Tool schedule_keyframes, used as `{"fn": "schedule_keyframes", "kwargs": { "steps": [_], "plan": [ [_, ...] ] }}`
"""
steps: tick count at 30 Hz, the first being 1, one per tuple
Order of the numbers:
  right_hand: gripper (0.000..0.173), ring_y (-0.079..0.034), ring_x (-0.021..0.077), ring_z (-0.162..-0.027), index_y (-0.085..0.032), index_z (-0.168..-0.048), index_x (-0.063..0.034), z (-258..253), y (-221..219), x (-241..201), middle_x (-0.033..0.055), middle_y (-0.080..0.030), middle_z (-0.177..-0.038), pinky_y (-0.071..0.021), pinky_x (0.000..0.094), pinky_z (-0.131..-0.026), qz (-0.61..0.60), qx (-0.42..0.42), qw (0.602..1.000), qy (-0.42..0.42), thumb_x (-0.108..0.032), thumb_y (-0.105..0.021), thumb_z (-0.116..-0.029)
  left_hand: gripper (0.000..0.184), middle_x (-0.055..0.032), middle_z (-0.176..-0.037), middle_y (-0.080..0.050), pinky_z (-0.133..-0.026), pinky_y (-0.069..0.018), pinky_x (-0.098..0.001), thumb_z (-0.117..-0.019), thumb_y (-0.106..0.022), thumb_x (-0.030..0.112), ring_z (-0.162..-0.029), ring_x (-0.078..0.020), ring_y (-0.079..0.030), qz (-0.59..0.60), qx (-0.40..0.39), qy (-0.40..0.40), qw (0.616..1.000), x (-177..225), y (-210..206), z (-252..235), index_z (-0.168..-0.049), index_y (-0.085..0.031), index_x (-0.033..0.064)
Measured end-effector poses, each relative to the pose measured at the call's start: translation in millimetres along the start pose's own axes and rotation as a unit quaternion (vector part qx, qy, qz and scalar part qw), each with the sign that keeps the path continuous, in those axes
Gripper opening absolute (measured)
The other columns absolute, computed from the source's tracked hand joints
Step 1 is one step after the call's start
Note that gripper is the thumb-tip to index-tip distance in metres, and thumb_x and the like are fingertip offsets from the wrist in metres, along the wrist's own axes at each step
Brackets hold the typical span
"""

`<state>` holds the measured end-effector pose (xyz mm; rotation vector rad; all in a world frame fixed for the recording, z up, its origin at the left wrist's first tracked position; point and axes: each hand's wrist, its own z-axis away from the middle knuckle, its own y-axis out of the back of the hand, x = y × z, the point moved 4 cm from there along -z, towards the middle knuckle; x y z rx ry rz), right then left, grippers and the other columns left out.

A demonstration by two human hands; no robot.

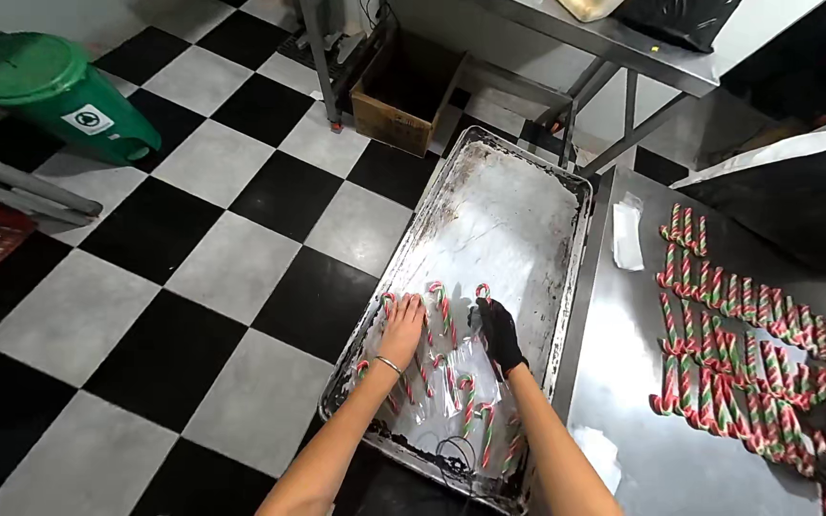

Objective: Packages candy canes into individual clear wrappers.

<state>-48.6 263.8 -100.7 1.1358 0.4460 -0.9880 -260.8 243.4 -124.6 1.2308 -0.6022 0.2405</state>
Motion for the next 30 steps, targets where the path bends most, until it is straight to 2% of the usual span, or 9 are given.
{"fn": "schedule_keyframes", "kwargs": {
  "steps": [6,10,14,16,17,20,22,25,30],
  "plan": [
    [0.054,-0.059,0.0381,-0.127,-0.035,-0.154,0.0,2,17,-4,0.0248,-0.055,-0.144,-0.0462,0.054,-0.107,0.035,0.023,0.999,0.019,-0.023,-0.051,-0.108,0.055,-0.0105,-0.167,-0.031,-0.124,-0.0166,-0.0622,-0.1015,-0.054,0.001,-0.157,-0.0323,-0.023,-0.031,-0.077,-0.093,0.992,24,-18,-23,-0.155,-0.044,0.007],
    [0.057,-0.056,0.0391,-0.131,-0.042,-0.153,-0.0023,29,34,2,0.023,-0.052,-0.148,-0.0439,0.0578,-0.109,0.146,0.09,0.984,0.047,-0.031,-0.053,-0.1054,0.05,-0.0133,-0.165,-0.035,-0.123,-0.0174,-0.0629,-0.1082,-0.052,0.026,-0.154,-0.0354,-0.028,-0.044,-0.062,-0.082,0.994,23,-14,-42,-0.155,-0.045,0.009],
    [0.05,-0.06,0.0283,-0.128,-0.053,-0.146,-0.005,86,66,10,0.0163,-0.058,-0.144,-0.0502,0.045,-0.105,0.129,0.108,0.985,0.045,-0.031,-0.054,-0.104,0.052,-0.0152,-0.167,-0.029,-0.123,-0.0088,-0.0665,-0.1094,-0.049,0.031,-0.157,-0.0395,-0.018,-0.06,-0.094,-0.037,0.993,39,-6,-77,-0.156,-0.043,0.0088],
    [0.047,-0.059,0.0276,-0.129,-0.056,-0.144,-0.0053,127,106,22,0.0142,-0.058,-0.145,-0.0498,0.0458,-0.106,0.137,0.169,0.976,0.032,-0.028,-0.057,-0.1027,0.05,-0.0234,-0.161,-0.037,-0.123,-0.0168,-0.0658,-0.1077,-0.054,0.027,-0.153,-0.0458,-0.026,-0.009,-0.061,-0.042,0.997,68,4,-72,-0.151,-0.048,0.0027],
    [0.047,-0.059,0.0301,-0.129,-0.056,-0.143,-0.0044,152,131,37,0.0153,-0.059,-0.144,-0.0492,0.0488,-0.107,0.159,0.212,0.964,0.021,-0.027,-0.057,-0.1024,0.045,-0.0244,-0.153,-0.047,-0.121,-0.0276,-0.0614,-0.1066,-0.055,0.024,-0.146,-0.0449,-0.039,0.037,-0.035,-0.062,0.997,88,4,-58,-0.146,-0.055,0.0016],
    [0.049,-0.057,0.0355,-0.131,-0.054,-0.143,0.0018,232,192,113,0.0222,-0.058,-0.142,-0.0452,0.0531,-0.11,0.14,0.303,0.94,-0.075,-0.026,-0.056,-0.1029,0.037,-0.0176,-0.134,-0.064,-0.111,-0.0475,-0.045,-0.108,-0.051,0.024,-0.126,-0.0292,-0.062,0.234,-0.103,-0.103,0.961,148,-29,14,-0.135,-0.064,0.0032],
    [0.047,-0.065,0.0252,-0.116,-0.051,-0.142,0.0047,276,203,162,0.0201,-0.063,-0.131,-0.0545,0.0421,-0.099,-0.028,0.305,0.939,-0.154,-0.026,-0.05,-0.1064,0.042,-0.0169,-0.132,-0.066,-0.106,-0.0517,-0.0382,-0.1075,-0.05,0.03,-0.118,-0.024,-0.067,0.322,-0.215,-0.09,0.918,185,-63,65,-0.136,-0.063,0.0025],
    [0.046,-0.068,0.0264,-0.107,-0.051,-0.141,0.0045,298,182,177,0.0202,-0.066,-0.124,-0.0596,0.044,-0.09,-0.208,0.268,0.924,-0.177,-0.028,-0.045,-0.1085,0.047,-0.0209,-0.133,-0.063,-0.102,-0.0541,-0.0373,-0.1056,-0.056,0.029,-0.113,-0.0257,-0.068,0.35,-0.306,-0.058,0.883,230,-99,110,-0.142,-0.056,-0.0015],
    [0.047,-0.065,0.0226,-0.12,-0.048,-0.148,0.0001,274,156,156,0.0172,-0.061,-0.138,-0.0568,0.0396,-0.098,-0.238,0.193,0.946,-0.101,-0.024,-0.045,-0.1083,0.06,-0.0207,-0.125,-0.067,-0.101,-0.0534,-0.0437,-0.0988,-0.067,0.039,-0.109,-0.0294,-0.069,0.268,-0.248,-0.001,0.931,262,-106,122,-0.139,-0.057,-0.0042]
  ]
}}
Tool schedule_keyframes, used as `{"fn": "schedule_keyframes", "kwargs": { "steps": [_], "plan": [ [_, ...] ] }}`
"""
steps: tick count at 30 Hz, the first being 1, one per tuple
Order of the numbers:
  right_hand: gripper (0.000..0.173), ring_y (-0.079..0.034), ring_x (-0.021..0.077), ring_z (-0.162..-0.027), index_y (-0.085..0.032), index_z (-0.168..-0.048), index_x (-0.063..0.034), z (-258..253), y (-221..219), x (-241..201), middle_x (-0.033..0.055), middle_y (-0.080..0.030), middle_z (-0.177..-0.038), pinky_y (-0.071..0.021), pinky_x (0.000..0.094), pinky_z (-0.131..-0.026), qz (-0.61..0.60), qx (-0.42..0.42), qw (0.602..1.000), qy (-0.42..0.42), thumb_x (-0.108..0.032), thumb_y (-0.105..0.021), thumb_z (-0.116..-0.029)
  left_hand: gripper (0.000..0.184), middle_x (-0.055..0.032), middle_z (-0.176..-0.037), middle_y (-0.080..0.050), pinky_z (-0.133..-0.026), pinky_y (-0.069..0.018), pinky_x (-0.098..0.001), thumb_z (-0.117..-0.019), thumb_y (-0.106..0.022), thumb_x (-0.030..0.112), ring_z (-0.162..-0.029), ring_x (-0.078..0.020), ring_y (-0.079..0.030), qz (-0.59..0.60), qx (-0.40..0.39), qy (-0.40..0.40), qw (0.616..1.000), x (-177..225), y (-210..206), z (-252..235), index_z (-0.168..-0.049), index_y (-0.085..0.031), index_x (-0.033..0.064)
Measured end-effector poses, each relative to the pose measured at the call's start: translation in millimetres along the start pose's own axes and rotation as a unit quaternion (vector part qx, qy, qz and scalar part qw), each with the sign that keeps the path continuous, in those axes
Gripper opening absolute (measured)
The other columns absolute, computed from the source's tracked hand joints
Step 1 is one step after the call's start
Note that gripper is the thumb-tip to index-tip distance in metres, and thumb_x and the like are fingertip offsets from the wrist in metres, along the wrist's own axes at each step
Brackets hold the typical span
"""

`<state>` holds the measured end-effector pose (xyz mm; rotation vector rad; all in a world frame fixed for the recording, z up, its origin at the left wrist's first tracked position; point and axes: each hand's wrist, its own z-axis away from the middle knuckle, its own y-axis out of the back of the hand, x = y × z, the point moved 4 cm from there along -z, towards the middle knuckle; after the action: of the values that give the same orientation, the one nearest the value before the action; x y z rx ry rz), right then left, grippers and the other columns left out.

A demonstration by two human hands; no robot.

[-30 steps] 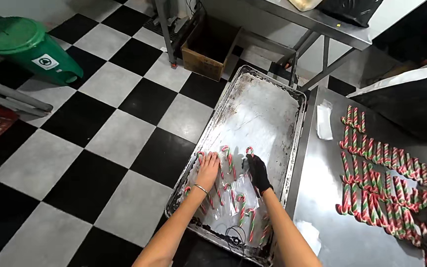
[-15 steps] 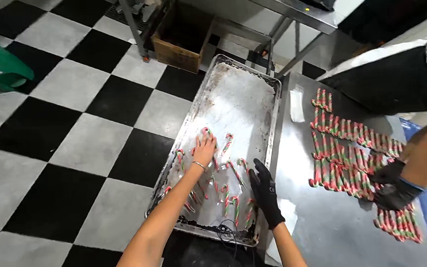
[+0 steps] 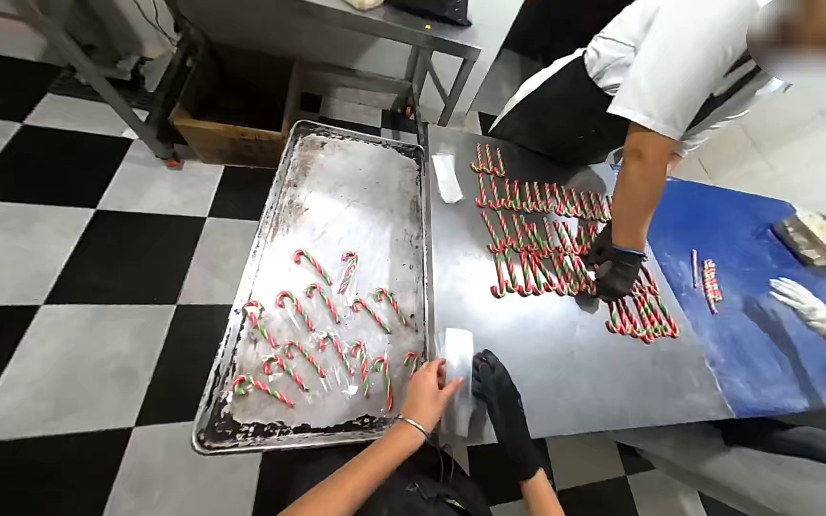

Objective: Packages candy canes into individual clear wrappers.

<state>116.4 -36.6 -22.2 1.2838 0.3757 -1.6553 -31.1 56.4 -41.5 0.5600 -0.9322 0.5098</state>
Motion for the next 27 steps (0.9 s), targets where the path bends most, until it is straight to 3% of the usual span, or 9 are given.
{"fn": "schedule_keyframes", "kwargs": {
  "steps": [6,7,10,12,15,17,23,27],
  "plan": [
    [0.044,-0.07,0.0218,-0.112,-0.05,-0.146,-0.0034,-9,40,9,0.0118,-0.068,-0.129,-0.0622,0.0403,-0.09,-0.063,-0.09,0.994,0.008,-0.025,-0.047,-0.1084,0.054,-0.0152,-0.1,-0.072,-0.091,-0.0552,-0.0491,-0.0959,-0.068,0.049,-0.094,-0.0282,-0.07,0.028,0.221,0.06,0.973,-6,-1,-2,-0.118,-0.07,-0.0001],
    [0.043,-0.07,0.0217,-0.111,-0.051,-0.146,-0.0036,-8,52,10,0.0115,-0.068,-0.128,-0.062,0.0402,-0.09,-0.061,-0.095,0.994,0.013,-0.024,-0.047,-0.1083,0.055,-0.0177,-0.102,-0.071,-0.091,-0.0543,-0.0494,-0.096,-0.069,0.047,-0.095,-0.0296,-0.069,0.054,0.262,0.078,0.96,-10,-2,0,-0.119,-0.068,-0.0022],
    [0.042,-0.071,0.0196,-0.111,-0.054,-0.143,-0.006,-8,96,22,0.0085,-0.07,-0.126,-0.0615,0.0387,-0.091,-0.027,-0.101,0.994,0.035,-0.028,-0.048,-0.1076,0.06,-0.0245,-0.125,-0.065,-0.104,-0.0486,-0.0499,-0.096,-0.072,0.041,-0.117,-0.0342,-0.063,0.14,0.304,0.135,0.933,-33,-15,-2,-0.13,-0.06,-0.0063],
    [0.042,-0.071,0.0189,-0.11,-0.057,-0.141,-0.0078,-7,125,35,0.0076,-0.071,-0.125,-0.061,0.0389,-0.091,-0.007,-0.097,0.995,0.035,-0.03,-0.05,-0.1067,0.054,-0.0233,-0.131,-0.065,-0.106,-0.0474,-0.0491,-0.0986,-0.07,0.037,-0.123,-0.0325,-0.062,0.211,0.307,0.165,0.913,-39,-26,-7,-0.132,-0.063,-0.0044],
    [0.042,-0.071,0.0186,-0.109,-0.059,-0.139,-0.0086,-5,163,51,0.0077,-0.071,-0.124,-0.0603,0.0394,-0.092,0.009,-0.091,0.995,0.041,-0.032,-0.052,-0.1056,0.046,-0.022,-0.131,-0.065,-0.103,-0.0515,-0.0462,-0.1032,-0.064,0.032,-0.12,-0.03,-0.064,0.267,0.326,0.139,0.896,-38,-29,-5,-0.133,-0.063,-0.0033],
    [0.041,-0.071,0.018,-0.107,-0.06,-0.139,-0.0074,-2,182,57,0.0081,-0.071,-0.123,-0.0605,0.0382,-0.09,0.019,-0.089,0.995,0.043,-0.03,-0.051,-0.1058,0.044,-0.0217,-0.13,-0.066,-0.103,-0.0524,-0.0463,-0.1052,-0.06,0.033,-0.118,-0.0304,-0.066,0.243,0.348,0.137,0.895,-46,-23,5,-0.13,-0.064,-0.0029],
    [0.04,-0.071,0.0207,-0.106,-0.06,-0.134,0.0022,-12,224,76,0.0163,-0.069,-0.124,-0.0601,0.0382,-0.091,0.019,-0.056,0.994,0.088,-0.023,-0.05,-0.1053,0.042,-0.0221,-0.126,-0.068,-0.108,-0.0487,-0.0478,-0.0995,-0.069,0.023,-0.12,-0.0322,-0.066,0.064,0.452,0.17,0.874,-83,15,34,-0.131,-0.062,-0.0055],
    [0.041,-0.072,0.0211,-0.104,-0.061,-0.132,0.0026,-9,236,77,0.0155,-0.07,-0.121,-0.0612,0.0384,-0.087,0.031,-0.037,0.995,0.089,-0.025,-0.049,-0.1051,0.06,-0.0276,-0.133,-0.062,-0.111,-0.0444,-0.0519,-0.0974,-0.071,0.037,-0.128,-0.0398,-0.059,0.053,0.512,0.264,0.815,-86,54,25,-0.138,-0.057,-0.0055]
  ]
}}
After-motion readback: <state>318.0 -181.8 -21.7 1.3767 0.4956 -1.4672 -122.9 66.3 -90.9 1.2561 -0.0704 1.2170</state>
